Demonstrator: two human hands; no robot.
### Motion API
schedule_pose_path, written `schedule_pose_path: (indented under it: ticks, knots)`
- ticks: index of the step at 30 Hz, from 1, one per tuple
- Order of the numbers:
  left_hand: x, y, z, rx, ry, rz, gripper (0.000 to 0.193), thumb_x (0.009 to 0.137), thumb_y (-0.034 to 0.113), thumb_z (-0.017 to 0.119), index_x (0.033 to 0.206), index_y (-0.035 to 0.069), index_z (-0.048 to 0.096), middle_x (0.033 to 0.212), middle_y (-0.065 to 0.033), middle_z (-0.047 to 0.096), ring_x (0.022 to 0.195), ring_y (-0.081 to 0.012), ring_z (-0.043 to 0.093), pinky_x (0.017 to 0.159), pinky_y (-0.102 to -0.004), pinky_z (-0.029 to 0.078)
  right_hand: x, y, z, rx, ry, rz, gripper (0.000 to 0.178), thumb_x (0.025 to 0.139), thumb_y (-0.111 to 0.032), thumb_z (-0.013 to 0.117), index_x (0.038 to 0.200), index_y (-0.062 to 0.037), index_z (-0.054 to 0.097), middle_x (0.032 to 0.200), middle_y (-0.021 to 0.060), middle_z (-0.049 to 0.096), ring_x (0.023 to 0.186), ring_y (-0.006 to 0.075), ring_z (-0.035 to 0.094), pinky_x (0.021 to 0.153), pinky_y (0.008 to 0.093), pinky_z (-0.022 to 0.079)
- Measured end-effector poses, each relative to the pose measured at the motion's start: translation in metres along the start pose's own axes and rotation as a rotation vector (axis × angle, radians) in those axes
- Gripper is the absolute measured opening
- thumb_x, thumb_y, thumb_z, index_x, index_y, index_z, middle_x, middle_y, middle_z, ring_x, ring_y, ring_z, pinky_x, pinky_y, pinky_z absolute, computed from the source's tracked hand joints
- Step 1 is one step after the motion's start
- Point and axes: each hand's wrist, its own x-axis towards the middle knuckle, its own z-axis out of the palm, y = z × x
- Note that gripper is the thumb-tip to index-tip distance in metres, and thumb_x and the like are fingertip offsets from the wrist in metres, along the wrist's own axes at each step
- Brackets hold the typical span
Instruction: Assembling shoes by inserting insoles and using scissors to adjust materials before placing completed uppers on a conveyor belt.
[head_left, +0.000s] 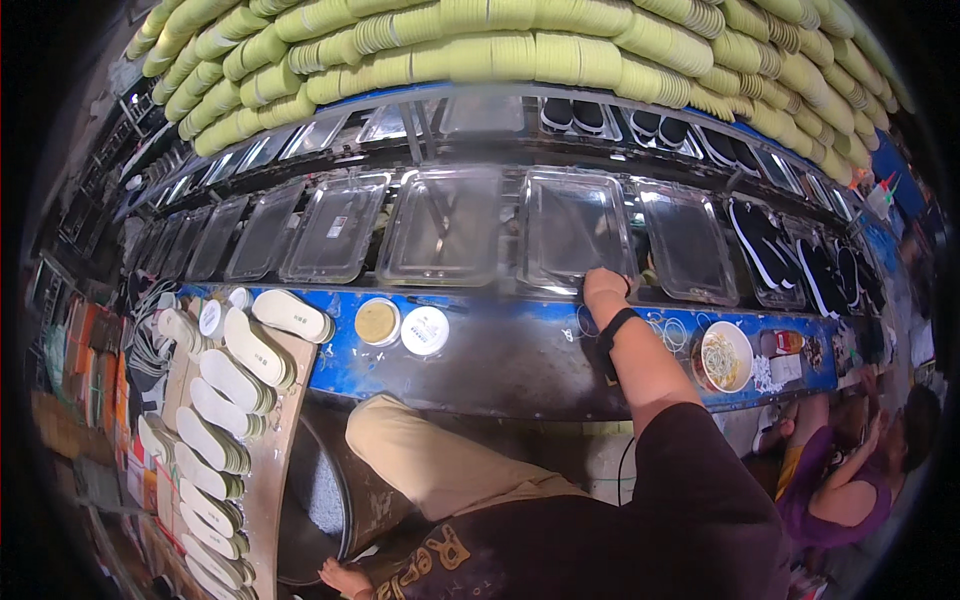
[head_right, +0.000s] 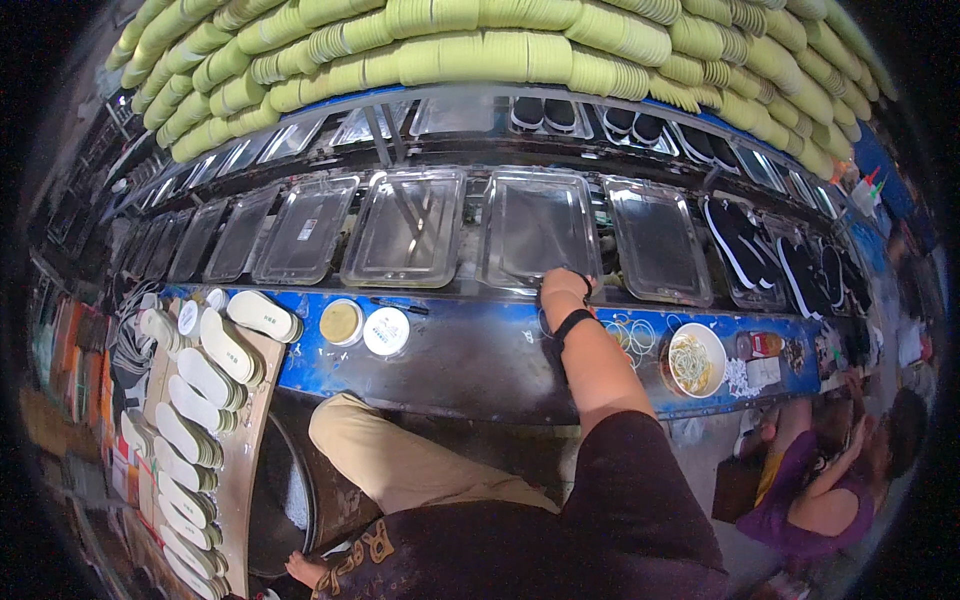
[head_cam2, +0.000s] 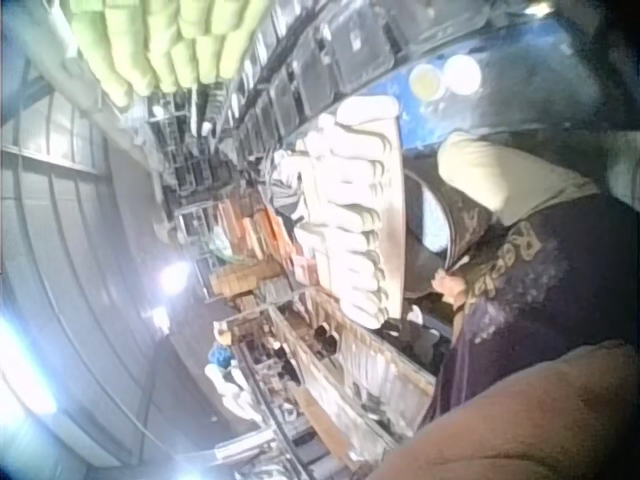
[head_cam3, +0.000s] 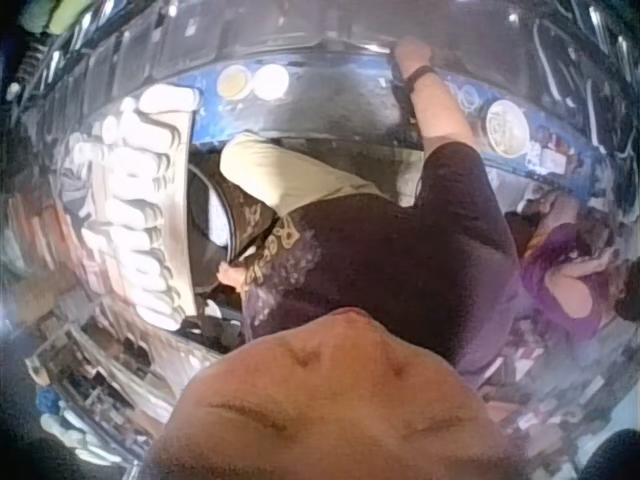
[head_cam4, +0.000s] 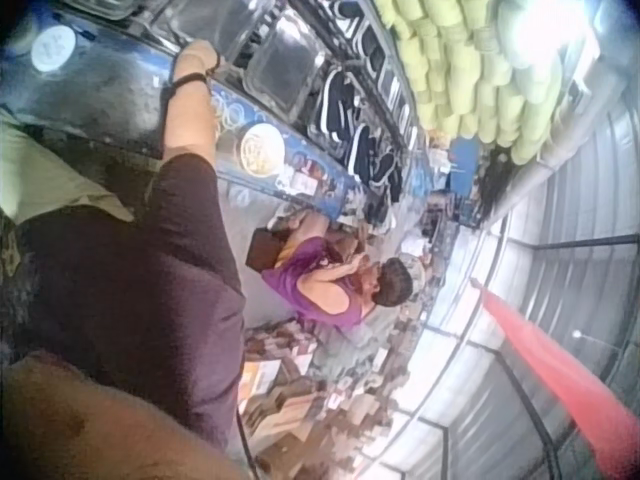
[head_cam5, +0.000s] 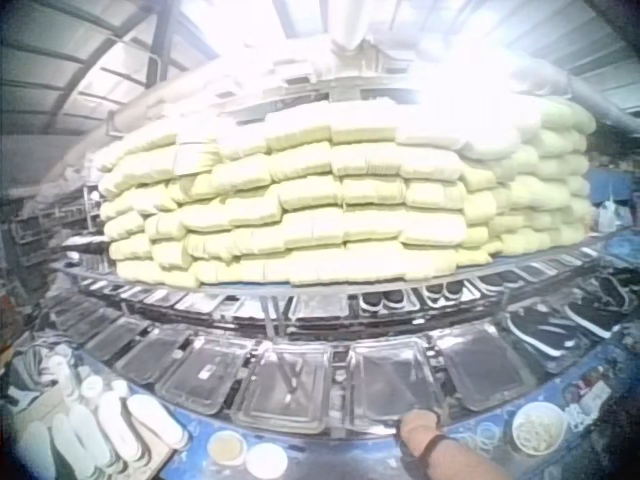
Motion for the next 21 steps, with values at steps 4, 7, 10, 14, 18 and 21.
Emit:
schedule_pose_path:
  ticks: [4, 7, 10, 14, 18, 21]
  knots:
    - [-0.003, -0.006, 0.008, -0.018, 0.053, -0.01, 0.031, 0.061, 0.01, 0.067, 0.09, 0.0, 0.058, 0.09, -0.021, 0.057, 0.097, -0.0439, 0.052, 0.099, -0.0488, 0.036, -0.005, -0.009, -0.012, 0.04, -0.065, 0.045, 0.028, 0.089, -0.012, 0.049, 0.108, -0.0138, 0.07, 0.119, 0.0062, 0.064, 0.111, 0.0258, 0.062, 0.089, 0.0547, 0.043]
    - [-0.007, -0.012, 0.02, 0.024, 0.373, 0.207, 0.028, 0.078, 0.03, 0.058, 0.086, 0.003, 0.064, 0.086, -0.0169, 0.062, 0.085, -0.0381, 0.058, 0.085, -0.046, 0.047, -0.008, -0.014, -0.018, 0.052, -0.133, 0.028, 0.027, 0.088, -0.014, 0.054, 0.11, -0.0153, 0.069, 0.123, 0.0037, 0.062, 0.114, 0.025, 0.059, 0.092, 0.0551, 0.04]
    - [-0.003, -0.021, 0.024, 0.037, 0.454, 0.34, 0.039, 0.087, 0.041, 0.052, 0.086, 0.005, 0.067, 0.083, -0.016, 0.064, 0.079, -0.0373, 0.062, 0.076, -0.0467, 0.051, -0.006, -0.016, -0.017, 0.051, -0.193, 0.021, 0.029, 0.086, -0.017, 0.059, 0.114, -0.0178, 0.068, 0.126, 0.0016, 0.06, 0.12, 0.0249, 0.055, 0.096, 0.0564, 0.037]
    - [0.012, -0.023, 0.02, 0.081, -0.025, 0.218, 0.044, 0.088, 0.046, 0.055, 0.087, 0.004, 0.069, 0.084, -0.0192, 0.067, 0.078, -0.04, 0.064, 0.072, -0.0478, 0.052, -0.006, -0.021, -0.014, 0.031, -0.175, 0.005, 0.029, 0.087, -0.019, 0.06, 0.115, -0.0167, 0.067, 0.127, 0.0022, 0.06, 0.122, 0.0261, 0.053, 0.101, 0.0554, 0.034]
    - [0.028, -0.007, 0.02, 0.146, -0.218, 0.193, 0.043, 0.087, 0.046, 0.056, 0.087, 0.004, 0.069, 0.084, -0.0191, 0.067, 0.079, -0.0397, 0.064, 0.072, -0.0476, 0.052, -0.015, -0.023, -0.014, -0.063, -0.153, -0.064, 0.028, 0.082, -0.018, 0.067, 0.11, -0.017, 0.07, 0.123, 0.0023, 0.063, 0.117, 0.0268, 0.056, 0.1, 0.0502, 0.037]
    - [0.035, 0.003, 0.021, 0.174, -0.291, 0.203, 0.043, 0.087, 0.045, 0.056, 0.086, 0.004, 0.068, 0.084, -0.019, 0.067, 0.079, -0.0395, 0.064, 0.072, -0.0475, 0.052, -0.025, -0.026, -0.016, -0.085, -0.083, -0.032, 0.026, 0.079, -0.017, 0.069, 0.104, -0.0178, 0.072, 0.113, 0.0028, 0.067, 0.112, 0.0251, 0.06, 0.098, 0.0484, 0.039]
